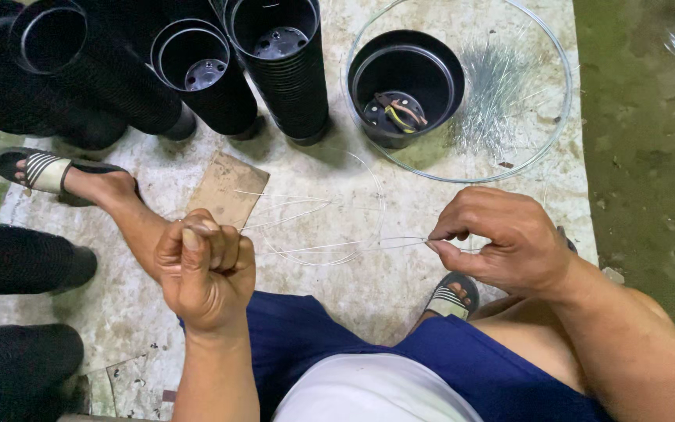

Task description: The person sits on the floor and uses pliers to cut thin transparent wires. The person repeatedly picks up wire strands, cuts them with pliers, and places the cut pieces on the floor.

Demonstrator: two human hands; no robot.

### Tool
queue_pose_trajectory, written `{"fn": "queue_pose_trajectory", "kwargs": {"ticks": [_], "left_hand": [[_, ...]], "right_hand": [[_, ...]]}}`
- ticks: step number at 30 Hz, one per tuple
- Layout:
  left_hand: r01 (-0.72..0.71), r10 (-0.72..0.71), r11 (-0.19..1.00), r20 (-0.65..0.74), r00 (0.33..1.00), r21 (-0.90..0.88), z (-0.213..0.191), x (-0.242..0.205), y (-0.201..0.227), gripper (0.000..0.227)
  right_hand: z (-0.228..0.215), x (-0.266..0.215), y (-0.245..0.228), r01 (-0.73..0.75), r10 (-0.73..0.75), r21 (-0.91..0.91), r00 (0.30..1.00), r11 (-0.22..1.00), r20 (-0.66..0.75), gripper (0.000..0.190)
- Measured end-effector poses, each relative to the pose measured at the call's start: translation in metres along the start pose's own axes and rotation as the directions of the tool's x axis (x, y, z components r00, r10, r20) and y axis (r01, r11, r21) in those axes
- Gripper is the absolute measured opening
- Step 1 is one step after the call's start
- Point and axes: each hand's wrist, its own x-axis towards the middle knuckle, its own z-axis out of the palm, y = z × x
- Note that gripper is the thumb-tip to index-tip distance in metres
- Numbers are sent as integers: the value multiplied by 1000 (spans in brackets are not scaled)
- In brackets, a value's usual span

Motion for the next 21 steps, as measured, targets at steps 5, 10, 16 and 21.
{"fn": "queue_pose_trajectory", "kwargs": {"ticks": [5, 10, 16, 21], "left_hand": [[0, 3, 994, -22, 1000, 111, 18, 5, 11, 67], [-16, 15, 990, 7, 1000, 137, 38, 15, 20, 110], [-9, 8, 992, 6, 1000, 125, 28, 9, 18, 105], [0, 6, 995, -61, 998, 102, 2, 3, 4, 21]], "right_hand": [[-1, -3, 2, -14, 14, -2, 1000, 1000, 2, 13], [0, -5, 3, -65, 65, 8, 998, 998, 10, 12], [1, -8, 7, -55, 54, 22, 998, 998, 12, 12], [13, -15, 17, -365, 354, 264, 931, 893, 90, 7]]}}
